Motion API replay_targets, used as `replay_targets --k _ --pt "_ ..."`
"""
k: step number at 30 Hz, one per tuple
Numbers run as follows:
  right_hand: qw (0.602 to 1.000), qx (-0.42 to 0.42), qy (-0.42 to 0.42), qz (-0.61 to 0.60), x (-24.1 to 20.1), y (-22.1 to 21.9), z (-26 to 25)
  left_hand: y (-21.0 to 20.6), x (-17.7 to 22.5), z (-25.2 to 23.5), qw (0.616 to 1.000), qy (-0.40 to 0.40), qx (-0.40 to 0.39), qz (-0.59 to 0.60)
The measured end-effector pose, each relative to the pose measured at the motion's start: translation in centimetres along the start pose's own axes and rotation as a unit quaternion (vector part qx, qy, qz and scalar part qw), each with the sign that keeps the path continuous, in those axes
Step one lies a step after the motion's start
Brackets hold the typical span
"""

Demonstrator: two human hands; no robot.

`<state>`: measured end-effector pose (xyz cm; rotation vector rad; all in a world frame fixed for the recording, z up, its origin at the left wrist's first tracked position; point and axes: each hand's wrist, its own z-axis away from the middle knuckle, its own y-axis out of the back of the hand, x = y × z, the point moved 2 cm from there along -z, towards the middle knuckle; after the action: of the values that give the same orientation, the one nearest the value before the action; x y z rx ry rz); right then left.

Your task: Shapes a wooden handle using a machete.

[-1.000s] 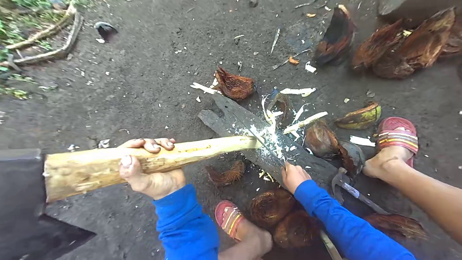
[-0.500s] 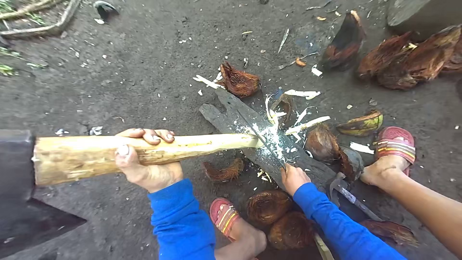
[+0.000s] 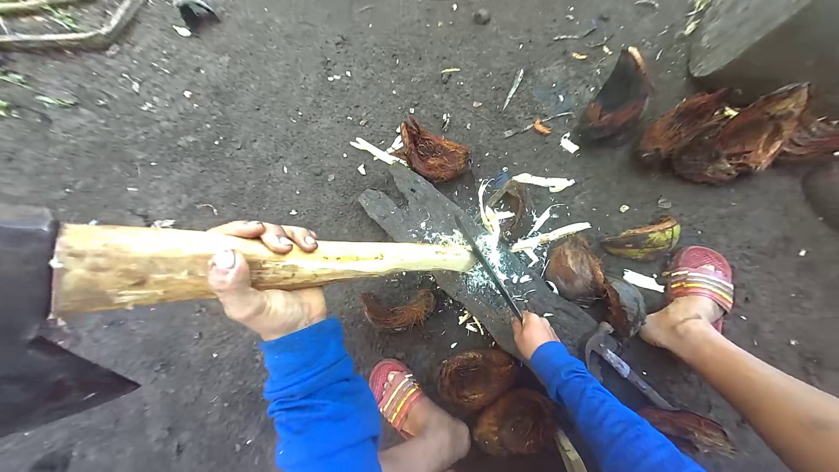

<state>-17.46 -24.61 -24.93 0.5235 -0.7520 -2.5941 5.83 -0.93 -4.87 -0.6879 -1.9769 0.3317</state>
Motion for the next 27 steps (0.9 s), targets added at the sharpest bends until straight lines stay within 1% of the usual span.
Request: replay_targets --k 2,3,5,7,9,12,16,22,27 --pt "0.999 0.01 0.032 -0.013 -1.2 0.4 0.8 0.1 -0.1 -0.3 1.0 0.004 -0.015 0.004" --pt "0.998 0.016 0.053 -0.021 -1.8 0.7 1.3 0.5 -0.1 -0.5 0.999 0.013 -0.036 -0.002" --pt "0.995 0.025 0.093 -0.032 -2.9 1.4 2.4 0.7 -0.2 -1.0 0.997 0.027 -0.068 0.027" --pt "0.993 0.034 0.11 -0.027 -3.9 2.0 3.2 0.5 -0.5 -1.6 0.993 0.042 -0.099 0.052" --pt "0.993 0.041 0.109 -0.018 -4.0 1.9 3.1 -0.2 -0.8 -1.9 0.99 0.052 -0.113 0.061" --pt "0.996 0.044 0.078 -0.022 -1.9 0.8 1.4 -2.3 -1.0 -2.2 0.992 0.064 -0.103 0.039" --pt "0.998 0.018 0.013 -0.053 2.6 -0.9 -0.8 -6.7 -1.4 -2.3 0.996 0.061 -0.071 -0.007" --pt "0.996 -0.002 0.004 -0.086 5.7 -2.5 -1.5 -11.8 -3.3 -2.6 0.994 0.048 -0.086 -0.038" --pt "0.991 -0.003 0.007 -0.133 7.2 -3.9 -2.2 -14.5 -3.4 -1.5 0.992 -0.001 -0.054 -0.115"
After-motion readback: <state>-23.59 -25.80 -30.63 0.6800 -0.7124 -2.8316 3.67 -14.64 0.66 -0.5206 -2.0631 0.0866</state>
